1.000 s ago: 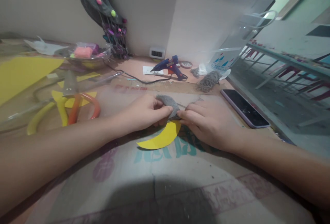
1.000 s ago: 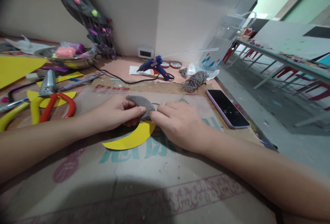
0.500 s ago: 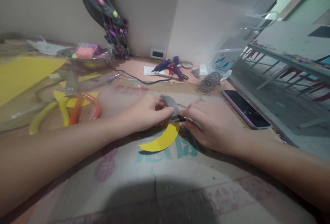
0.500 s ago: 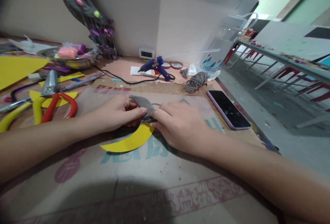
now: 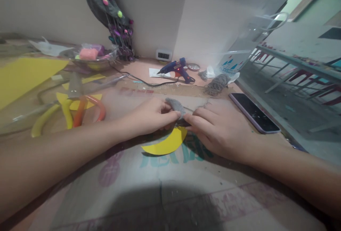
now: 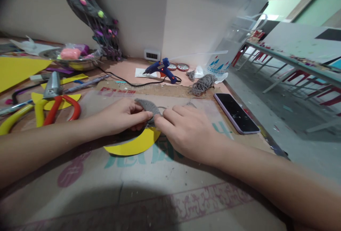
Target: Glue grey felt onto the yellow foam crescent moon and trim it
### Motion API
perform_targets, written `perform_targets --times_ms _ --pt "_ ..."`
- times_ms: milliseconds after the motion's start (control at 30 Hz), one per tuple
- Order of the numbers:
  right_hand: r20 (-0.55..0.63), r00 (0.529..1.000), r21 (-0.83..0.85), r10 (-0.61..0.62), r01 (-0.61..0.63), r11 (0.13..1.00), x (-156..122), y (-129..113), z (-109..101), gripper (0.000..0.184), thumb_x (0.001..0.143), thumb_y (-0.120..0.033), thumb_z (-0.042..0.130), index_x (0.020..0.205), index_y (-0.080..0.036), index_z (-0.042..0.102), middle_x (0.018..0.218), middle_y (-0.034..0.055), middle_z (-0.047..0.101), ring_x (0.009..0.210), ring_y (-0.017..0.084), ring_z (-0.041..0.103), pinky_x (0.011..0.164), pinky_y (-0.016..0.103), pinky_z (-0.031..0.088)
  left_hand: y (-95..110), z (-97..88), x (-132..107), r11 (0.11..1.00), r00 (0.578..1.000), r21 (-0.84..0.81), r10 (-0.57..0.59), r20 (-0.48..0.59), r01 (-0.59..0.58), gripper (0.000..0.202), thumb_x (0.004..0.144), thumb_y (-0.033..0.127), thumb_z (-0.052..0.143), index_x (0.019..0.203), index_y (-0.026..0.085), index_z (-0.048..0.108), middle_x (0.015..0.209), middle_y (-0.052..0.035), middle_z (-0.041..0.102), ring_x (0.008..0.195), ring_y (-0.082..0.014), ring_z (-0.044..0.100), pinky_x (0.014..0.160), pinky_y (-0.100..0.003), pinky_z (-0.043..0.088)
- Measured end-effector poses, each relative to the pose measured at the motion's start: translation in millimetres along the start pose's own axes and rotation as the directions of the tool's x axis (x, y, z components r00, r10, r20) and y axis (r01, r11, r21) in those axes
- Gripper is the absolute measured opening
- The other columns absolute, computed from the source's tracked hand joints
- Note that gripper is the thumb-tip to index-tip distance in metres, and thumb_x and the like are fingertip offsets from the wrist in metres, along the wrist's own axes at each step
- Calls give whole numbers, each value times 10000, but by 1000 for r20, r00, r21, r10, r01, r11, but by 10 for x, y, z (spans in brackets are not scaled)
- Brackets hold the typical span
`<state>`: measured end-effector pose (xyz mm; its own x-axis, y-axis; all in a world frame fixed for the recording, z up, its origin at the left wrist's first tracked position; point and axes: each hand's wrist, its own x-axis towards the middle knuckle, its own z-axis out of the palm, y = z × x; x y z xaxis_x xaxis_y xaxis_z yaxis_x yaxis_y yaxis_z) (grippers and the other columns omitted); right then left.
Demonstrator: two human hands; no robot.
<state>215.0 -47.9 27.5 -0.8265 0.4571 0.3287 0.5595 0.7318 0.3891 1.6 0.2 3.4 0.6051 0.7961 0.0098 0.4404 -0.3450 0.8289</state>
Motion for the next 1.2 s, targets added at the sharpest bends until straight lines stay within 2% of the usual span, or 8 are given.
perform_targets --times_ms 167,300,500,767,933,1067,1200 --pt "47 997 -29 -59 60 998 -3 -1 -35 235 957 -201 424 1033 -138 638 798 55 589 719 187 451 626 334 273 -27 20 1 1000 1000 -24 2 19 -2 380 859 399 479 578 155 557 498 6 529 432 -88 436 407 -226 260" --pt "69 997 -12 -45 46 999 15 -18 -55 222 946 -187 420 995 -154 634 773 53 572 710 190 438 615 340 259 -3 19 2 999 999 -14 48 11 -48 342 841 346 495 558 158 536 487 20 511 433 -82 424 413 -223 257" --pt "66 997 30 -44 42 999 24 -23 -39 210 937 -160 417 963 -157 625 751 47 553 693 191 431 611 338 260 20 10 1 997 998 41 68 13 -69 335 830 319 497 535 163 523 467 29 504 427 -79 405 420 -220 254" --pt "39 998 44 -38 37 998 7 6 -2 251 956 -176 399 935 -154 647 742 50 559 676 187 447 598 334 258 10 17 10 998 998 13 58 3 -58 340 836 349 499 552 165 537 481 21 534 438 -88 444 428 -217 286" --pt "19 999 98 35 -37 995 9 21 10 248 940 -149 420 933 -137 668 724 46 587 654 171 470 591 320 264 -26 9 14 1000 1000 1 23 2 -23 394 866 405 483 569 157 559 495 11 549 433 -88 465 422 -211 309" --pt "-9 992 147 126 -123 981 14 34 -21 219 942 -204 460 973 -129 664 748 51 621 681 171 513 593 304 283 -29 -2 8 1000 1000 -19 8 -10 -8 424 878 426 475 563 156 563 491 8 542 424 -83 453 410 -210 301" --pt "8 993 177 116 -116 977 28 16 -48 241 951 -227 443 985 -123 657 752 61 623 689 175 517 601 302 286 1 -11 2 1000 999 -15 26 -22 -26 383 867 368 488 555 158 555 475 15 529 417 -80 449 408 -209 296"
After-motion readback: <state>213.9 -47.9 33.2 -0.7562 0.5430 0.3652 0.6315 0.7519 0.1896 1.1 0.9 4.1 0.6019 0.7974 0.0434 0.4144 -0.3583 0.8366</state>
